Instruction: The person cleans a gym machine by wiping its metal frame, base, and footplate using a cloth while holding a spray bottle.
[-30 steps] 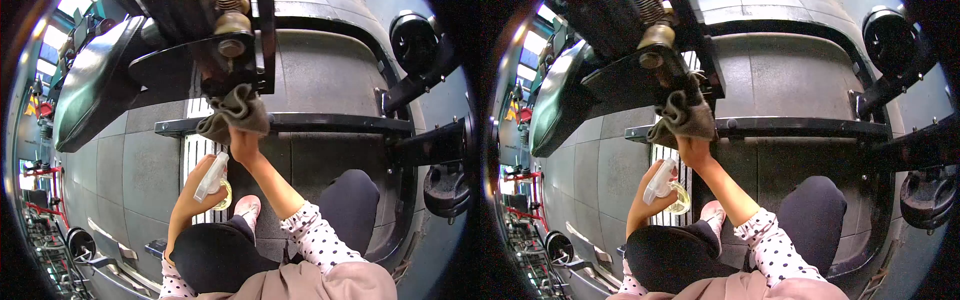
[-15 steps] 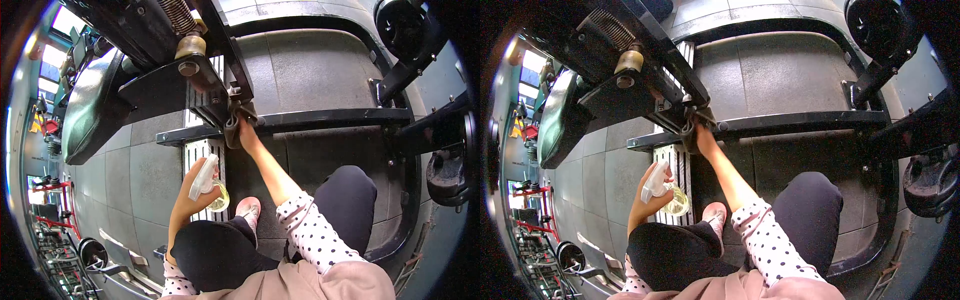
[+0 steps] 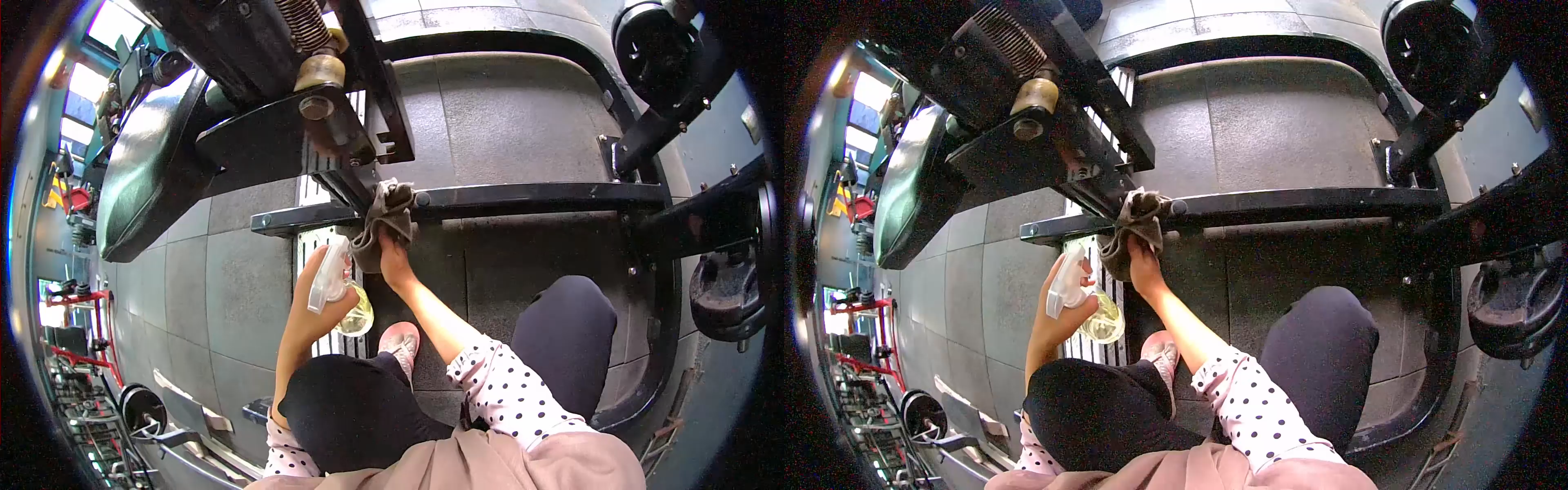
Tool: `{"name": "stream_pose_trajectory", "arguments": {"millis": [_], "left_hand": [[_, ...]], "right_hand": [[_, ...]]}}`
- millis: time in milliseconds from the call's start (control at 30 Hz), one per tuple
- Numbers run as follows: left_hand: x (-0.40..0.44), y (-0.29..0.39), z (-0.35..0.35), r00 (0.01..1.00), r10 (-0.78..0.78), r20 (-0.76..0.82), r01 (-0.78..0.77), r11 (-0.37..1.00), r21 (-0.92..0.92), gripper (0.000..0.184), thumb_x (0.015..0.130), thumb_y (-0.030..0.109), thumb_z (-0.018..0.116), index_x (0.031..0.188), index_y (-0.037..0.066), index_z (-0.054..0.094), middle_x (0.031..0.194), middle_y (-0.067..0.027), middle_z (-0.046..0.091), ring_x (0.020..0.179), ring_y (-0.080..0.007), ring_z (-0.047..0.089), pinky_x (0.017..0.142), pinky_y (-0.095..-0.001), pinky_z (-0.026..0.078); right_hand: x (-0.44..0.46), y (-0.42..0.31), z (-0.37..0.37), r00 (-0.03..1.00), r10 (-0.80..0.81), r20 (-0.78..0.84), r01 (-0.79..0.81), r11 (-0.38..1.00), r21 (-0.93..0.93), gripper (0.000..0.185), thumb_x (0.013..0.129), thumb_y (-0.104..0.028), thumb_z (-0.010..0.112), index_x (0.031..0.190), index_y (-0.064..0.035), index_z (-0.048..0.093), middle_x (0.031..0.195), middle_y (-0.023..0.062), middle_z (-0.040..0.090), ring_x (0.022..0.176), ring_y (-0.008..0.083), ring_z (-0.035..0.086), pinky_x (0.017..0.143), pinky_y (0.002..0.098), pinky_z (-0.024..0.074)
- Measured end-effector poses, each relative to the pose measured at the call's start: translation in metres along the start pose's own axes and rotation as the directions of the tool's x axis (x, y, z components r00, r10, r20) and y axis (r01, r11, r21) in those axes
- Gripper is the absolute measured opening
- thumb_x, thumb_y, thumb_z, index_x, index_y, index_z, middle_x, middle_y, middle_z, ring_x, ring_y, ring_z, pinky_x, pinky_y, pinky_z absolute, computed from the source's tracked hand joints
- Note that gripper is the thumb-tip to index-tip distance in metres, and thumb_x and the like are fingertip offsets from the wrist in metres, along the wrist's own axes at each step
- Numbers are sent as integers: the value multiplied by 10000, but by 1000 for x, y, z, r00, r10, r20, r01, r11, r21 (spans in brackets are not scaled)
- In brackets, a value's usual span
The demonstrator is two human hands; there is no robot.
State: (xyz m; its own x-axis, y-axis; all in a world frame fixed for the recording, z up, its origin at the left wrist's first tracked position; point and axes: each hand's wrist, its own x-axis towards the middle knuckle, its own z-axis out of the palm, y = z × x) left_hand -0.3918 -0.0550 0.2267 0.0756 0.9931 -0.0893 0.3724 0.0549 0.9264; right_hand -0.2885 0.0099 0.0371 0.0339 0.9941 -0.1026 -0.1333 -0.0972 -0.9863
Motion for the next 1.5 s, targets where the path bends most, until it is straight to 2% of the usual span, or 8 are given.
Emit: {"name": "stream_pose_trajectory", "arguments": {"millis": [133,233,700,767,833,1233,1433,1500], "left_hand": [[-3,1,-4,998,-55,-4,55,998,-43,575,717,2,683,1250,-13,467,1076,-50,581,966,-121,535,835,-265,462],[-8,-3,-14,996,-85,-13,84,996,-31,580,719,13,688,1257,-3,471,1067,-44,577,967,-121,536,838,-262,460],[-17,-17,-46,946,-83,-313,54,993,-102,358,691,10,664,1019,75,534,831,18,490,755,-67,481,678,-234,425],[-19,-17,-47,946,-82,-313,52,993,-104,358,688,22,670,1019,70,541,835,14,499,761,-68,483,688,-236,424],[-22,-8,-50,953,-114,-282,93,992,-87,357,689,26,667,1021,67,544,836,11,504,766,-71,486,692,-238,424],[-26,-16,-51,964,13,-265,-37,995,-88,418,693,20,671,1092,35,548,908,-22,538,816,-103,494,722,-258,426],[-29,-36,-47,981,3,-196,-7,1000,-18,642,708,77,728,1297,-14,487,1203,-158,595,1122,-257,570,964,-339,422],[-33,-47,-47,978,75,-194,-76,997,5,688,709,100,740,1330,-16,466,1231,-183,587,1157,-295,561,996,-352,405]], "right_hand": [[70,42,-7,993,-88,-78,97,988,118,514,1041,-366,328,1388,-10,458,1388,118,484,1288,197,414,1116,315,256],[99,-12,-26,955,108,277,-191,936,294,507,1048,-339,279,1378,3,457,1440,103,446,1324,197,389,1132,308,225],[57,-21,13,999,28,35,-44,753,657,517,1048,-396,279,1377,-39,457,1335,76,516,1253,173,448,1095,303,285],[115,26,-29,966,27,257,-164,833,529,498,989,-448,377,1302,-98,544,1139,56,643,993,181,615,874,323,486],[111,-58,-30,881,284,378,-414,849,328,531,1043,-411,239,1407,-81,442,1417,59,473,1284,177,439,1106,347,296],[45,29,-1,999,44,14,-46,947,318,536,1042,-369,340,1436,-8,383,1466,69,398,1353,177,332,1124,294,213],[3,11,-46,997,54,48,-72,798,599,418,986,-310,374,1289,-56,511,1290,98,531,1221,234,487,1085,376,340],[-7,-20,-61,991,129,36,-93,470,878,405,980,-316,373,1282,-94,526,1299,102,521,1215,251,490,1061,428,352]]}}
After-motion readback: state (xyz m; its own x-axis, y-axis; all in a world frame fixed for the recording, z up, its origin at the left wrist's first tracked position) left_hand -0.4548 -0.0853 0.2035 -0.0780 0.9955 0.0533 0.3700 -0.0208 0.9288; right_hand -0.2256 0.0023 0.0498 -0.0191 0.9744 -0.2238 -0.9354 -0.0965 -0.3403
